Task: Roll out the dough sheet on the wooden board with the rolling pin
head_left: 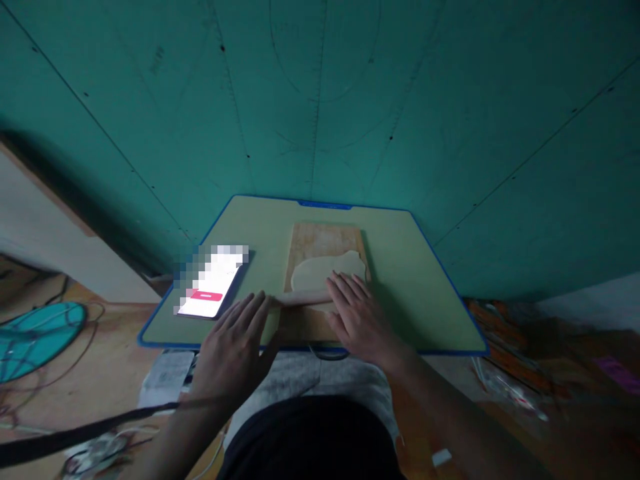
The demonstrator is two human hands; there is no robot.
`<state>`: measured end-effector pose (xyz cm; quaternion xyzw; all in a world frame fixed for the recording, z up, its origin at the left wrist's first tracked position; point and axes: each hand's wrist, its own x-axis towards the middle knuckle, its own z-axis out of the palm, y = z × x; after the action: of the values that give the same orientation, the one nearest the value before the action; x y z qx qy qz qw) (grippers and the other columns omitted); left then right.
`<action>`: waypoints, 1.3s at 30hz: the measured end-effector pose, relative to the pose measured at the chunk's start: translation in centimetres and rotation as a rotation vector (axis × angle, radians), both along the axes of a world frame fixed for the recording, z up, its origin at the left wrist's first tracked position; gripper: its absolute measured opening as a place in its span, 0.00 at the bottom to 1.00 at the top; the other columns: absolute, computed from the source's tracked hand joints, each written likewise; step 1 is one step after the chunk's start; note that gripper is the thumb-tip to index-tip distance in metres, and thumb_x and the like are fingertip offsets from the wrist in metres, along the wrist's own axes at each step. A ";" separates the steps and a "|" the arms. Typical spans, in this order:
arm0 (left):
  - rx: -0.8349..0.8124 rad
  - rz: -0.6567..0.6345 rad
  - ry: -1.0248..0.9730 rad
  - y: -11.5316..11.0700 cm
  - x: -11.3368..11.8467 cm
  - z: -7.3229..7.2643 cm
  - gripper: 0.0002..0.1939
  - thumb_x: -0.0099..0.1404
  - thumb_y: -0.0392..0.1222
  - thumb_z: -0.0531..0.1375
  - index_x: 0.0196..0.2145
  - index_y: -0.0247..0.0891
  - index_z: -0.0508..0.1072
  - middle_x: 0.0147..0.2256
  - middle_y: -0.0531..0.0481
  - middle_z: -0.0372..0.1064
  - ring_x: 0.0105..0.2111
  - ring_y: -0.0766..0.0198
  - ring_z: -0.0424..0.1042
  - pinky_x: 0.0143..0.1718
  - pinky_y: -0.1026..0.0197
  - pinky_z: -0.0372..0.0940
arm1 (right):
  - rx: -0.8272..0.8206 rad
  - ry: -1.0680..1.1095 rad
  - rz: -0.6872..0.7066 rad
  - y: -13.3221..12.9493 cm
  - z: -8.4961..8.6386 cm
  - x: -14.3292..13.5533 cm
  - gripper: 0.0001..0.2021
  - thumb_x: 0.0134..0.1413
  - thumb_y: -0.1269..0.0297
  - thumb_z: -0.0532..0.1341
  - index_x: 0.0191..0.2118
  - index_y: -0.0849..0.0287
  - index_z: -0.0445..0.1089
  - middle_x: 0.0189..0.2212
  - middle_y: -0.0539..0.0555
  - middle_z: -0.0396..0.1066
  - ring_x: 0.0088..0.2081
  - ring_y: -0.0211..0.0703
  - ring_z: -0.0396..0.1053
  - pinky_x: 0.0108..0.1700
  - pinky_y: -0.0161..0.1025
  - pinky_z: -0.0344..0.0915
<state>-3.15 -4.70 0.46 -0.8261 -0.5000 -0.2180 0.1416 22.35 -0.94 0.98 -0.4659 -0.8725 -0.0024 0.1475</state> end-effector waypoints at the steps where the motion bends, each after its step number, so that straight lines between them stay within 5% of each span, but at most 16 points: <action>1: -0.025 -0.015 -0.004 0.5 -0.2 -0.1 0.24 0.73 0.49 0.53 0.58 0.29 0.68 0.55 0.30 0.72 0.55 0.43 0.72 0.53 0.43 0.69 | -0.009 -0.005 0.007 0.2 0.0 0.0 0.27 0.68 0.62 0.49 0.68 0.70 0.57 0.69 0.65 0.56 0.69 0.54 0.53 0.71 0.55 0.49; 6: -0.191 -0.037 -0.056 5.5 -0.8 -0.3 0.16 0.72 0.42 0.54 0.52 0.34 0.73 0.50 0.33 0.73 0.48 0.47 0.74 0.46 0.46 0.71 | -0.082 -0.040 -0.050 4.4 0.5 -0.5 0.25 0.70 0.63 0.48 0.65 0.71 0.63 0.66 0.66 0.61 0.68 0.54 0.57 0.71 0.53 0.49; 11: -0.258 -0.064 -0.183 9.4 0.3 1.2 0.09 0.71 0.41 0.58 0.43 0.40 0.77 0.38 0.43 0.72 0.37 0.55 0.73 0.38 0.55 0.69 | -0.139 -0.056 -0.111 7.9 1.2 -0.1 0.23 0.72 0.61 0.46 0.65 0.65 0.63 0.66 0.64 0.62 0.68 0.50 0.56 0.69 0.49 0.51; 19: -0.441 -0.093 -0.073 13.6 3.7 3.1 0.09 0.70 0.42 0.59 0.40 0.37 0.78 0.42 0.43 0.74 0.42 0.59 0.75 0.45 0.61 0.69 | -0.207 -0.086 -0.257 12.3 1.5 0.0 0.18 0.70 0.65 0.47 0.53 0.57 0.72 0.54 0.60 0.72 0.59 0.50 0.66 0.61 0.47 0.59; 22: -0.438 -0.009 -0.014 15.6 5.5 3.4 0.15 0.73 0.43 0.54 0.38 0.36 0.79 0.45 0.39 0.75 0.47 0.53 0.75 0.49 0.55 0.68 | -0.237 -0.083 -0.352 13.4 1.4 -0.4 0.19 0.68 0.63 0.49 0.56 0.59 0.70 0.58 0.64 0.69 0.62 0.54 0.63 0.63 0.51 0.56; 26: -0.424 0.166 0.023 17.5 7.9 3.2 0.23 0.75 0.47 0.47 0.52 0.32 0.74 0.53 0.30 0.71 0.56 0.43 0.70 0.55 0.44 0.65 | -0.269 -0.083 -0.421 13.9 1.1 -0.4 0.27 0.66 0.63 0.50 0.68 0.64 0.59 0.69 0.68 0.54 0.70 0.59 0.51 0.68 0.55 0.47; 32: -0.430 0.271 0.071 16.3 8.6 1.8 0.33 0.71 0.45 0.47 0.69 0.26 0.53 0.69 0.25 0.48 0.69 0.35 0.47 0.64 0.33 0.49 | -0.317 -0.087 -0.421 12.6 1.0 -0.5 0.33 0.66 0.61 0.50 0.73 0.65 0.46 0.73 0.67 0.41 0.73 0.61 0.39 0.71 0.58 0.39; 39: -0.271 0.238 0.019 11.5 8.0 1.2 0.31 0.73 0.44 0.45 0.68 0.26 0.58 0.67 0.28 0.54 0.69 0.40 0.51 0.66 0.40 0.50 | -0.123 -0.054 -0.333 7.9 1.1 -0.9 0.28 0.67 0.63 0.48 0.70 0.64 0.55 0.71 0.63 0.51 0.72 0.56 0.47 0.72 0.54 0.39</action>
<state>4.88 6.83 1.70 -0.7746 -0.6177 -0.1228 0.0584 21.45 6.99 2.06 -0.6117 -0.7855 0.0141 0.0930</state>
